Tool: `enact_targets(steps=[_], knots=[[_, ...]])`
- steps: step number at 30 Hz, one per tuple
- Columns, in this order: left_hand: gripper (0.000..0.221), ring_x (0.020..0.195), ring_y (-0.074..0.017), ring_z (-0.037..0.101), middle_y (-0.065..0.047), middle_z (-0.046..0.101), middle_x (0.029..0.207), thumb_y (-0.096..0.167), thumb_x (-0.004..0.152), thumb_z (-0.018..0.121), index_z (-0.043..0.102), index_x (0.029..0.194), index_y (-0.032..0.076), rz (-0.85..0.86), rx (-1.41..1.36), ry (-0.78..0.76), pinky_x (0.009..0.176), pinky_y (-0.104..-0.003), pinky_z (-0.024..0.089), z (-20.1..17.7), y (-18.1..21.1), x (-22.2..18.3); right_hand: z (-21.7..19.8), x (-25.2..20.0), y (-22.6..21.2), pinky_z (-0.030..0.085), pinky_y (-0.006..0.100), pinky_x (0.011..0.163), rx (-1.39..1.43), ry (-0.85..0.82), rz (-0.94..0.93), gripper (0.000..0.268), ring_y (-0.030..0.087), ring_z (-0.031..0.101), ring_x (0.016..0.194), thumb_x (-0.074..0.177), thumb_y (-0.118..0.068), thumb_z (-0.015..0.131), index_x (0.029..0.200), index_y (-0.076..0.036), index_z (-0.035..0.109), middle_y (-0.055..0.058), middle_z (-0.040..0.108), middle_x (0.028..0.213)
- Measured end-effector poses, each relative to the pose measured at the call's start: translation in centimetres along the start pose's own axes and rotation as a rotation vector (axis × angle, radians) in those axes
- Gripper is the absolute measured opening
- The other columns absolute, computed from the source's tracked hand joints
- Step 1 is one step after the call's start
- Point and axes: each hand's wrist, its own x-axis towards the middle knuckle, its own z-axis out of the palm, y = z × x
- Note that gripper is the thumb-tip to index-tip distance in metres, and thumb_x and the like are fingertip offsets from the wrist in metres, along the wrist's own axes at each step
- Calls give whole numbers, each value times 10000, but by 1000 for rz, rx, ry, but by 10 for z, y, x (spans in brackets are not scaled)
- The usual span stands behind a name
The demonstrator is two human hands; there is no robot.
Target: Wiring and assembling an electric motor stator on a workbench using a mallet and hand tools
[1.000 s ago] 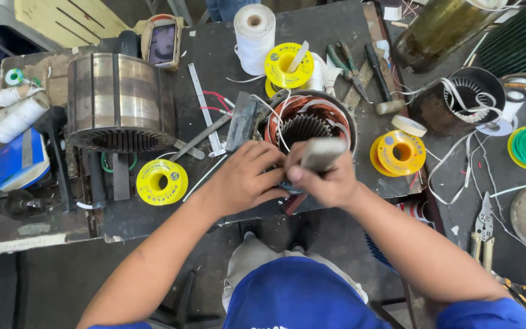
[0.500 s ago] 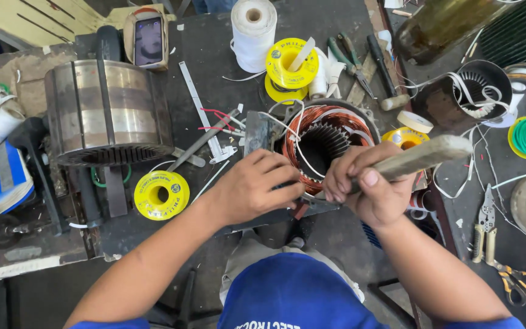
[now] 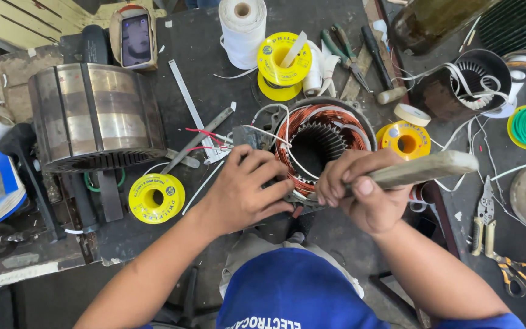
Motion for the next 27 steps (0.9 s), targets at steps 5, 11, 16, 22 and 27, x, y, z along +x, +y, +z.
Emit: enact_targets(steps=[5,11,16,22,27], knots=[[315,967,-276,595,-41,593,980,462,965,599,643,969,150,-23,-14,31,866,-445,407,10,3,-5,10,-1,6,486,299,372,-54,56,-1,168,178,466,378,973,-135,512,879,1,485,160,459,541],[334,975,-279,602,-57,616,1002,455,959,606,669,1022,132,-39,-42,29,868,-441,416,13,10,-7,2,-16,11,487,317,371,-255,-90,17,149,197,563,394,904,-90,589,798,6,546,152,574,554],[563,1034,-352,596,-115,609,1051,595,905,599,668,1144,90,-172,-114,46,901,-492,467,-18,-18,-22,6,6,-18,524,297,428,-37,-20,52,196,193,540,436,961,-195,599,898,-19,541,169,525,584],[382,1231,-337,583,-114,613,1252,323,1041,502,580,1330,85,-405,11,-109,1088,-506,368,-27,-40,-39,12,-3,7,531,332,431,-72,-50,27,164,250,576,439,940,-123,591,856,11,548,181,535,586],[472,1142,-529,580,-331,624,1190,-26,873,556,505,1340,-71,-628,-301,-275,1031,-609,395,-38,-61,-44,13,-9,6,537,364,422,-281,-206,-78,143,237,611,442,885,-83,630,809,34,599,178,616,604]])
